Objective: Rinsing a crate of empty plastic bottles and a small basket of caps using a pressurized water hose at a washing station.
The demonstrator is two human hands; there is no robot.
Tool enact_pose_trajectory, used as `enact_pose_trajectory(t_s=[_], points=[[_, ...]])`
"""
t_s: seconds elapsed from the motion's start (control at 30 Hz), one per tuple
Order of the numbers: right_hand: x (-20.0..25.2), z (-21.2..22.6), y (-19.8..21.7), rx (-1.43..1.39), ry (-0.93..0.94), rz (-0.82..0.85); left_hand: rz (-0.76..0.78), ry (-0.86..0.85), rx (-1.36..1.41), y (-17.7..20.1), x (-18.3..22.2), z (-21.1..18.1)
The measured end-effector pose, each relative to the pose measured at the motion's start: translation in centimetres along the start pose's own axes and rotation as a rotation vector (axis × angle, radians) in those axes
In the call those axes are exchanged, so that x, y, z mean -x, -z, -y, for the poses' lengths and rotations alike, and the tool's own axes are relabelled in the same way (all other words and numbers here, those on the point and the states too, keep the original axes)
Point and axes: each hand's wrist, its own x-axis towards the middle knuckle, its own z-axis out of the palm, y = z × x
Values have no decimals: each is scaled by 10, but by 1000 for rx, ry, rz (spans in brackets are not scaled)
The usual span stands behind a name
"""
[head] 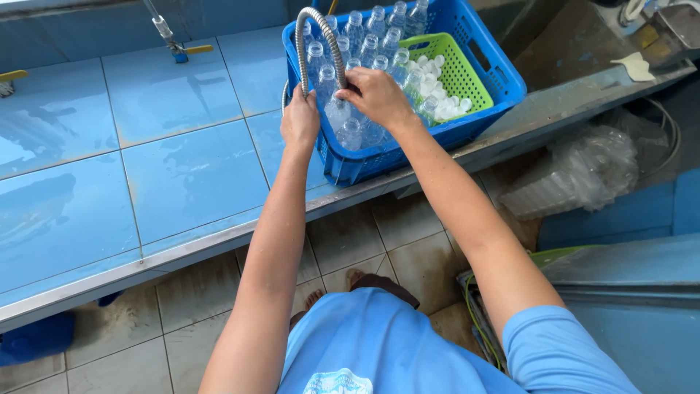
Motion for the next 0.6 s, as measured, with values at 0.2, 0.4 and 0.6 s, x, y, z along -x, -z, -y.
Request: enact_pose_trajectory(t_s=[0.2,0.4,0.6], points=[[1,-13,-6,34,32,-139,-130,3,-108,-23,-26,24],[-4,-6,48,-107,108,-206,-155,32,-129,-8,2,-7],[4,-28,91,-42,187,-264,-249,-65,-217,-27,-14,8]])
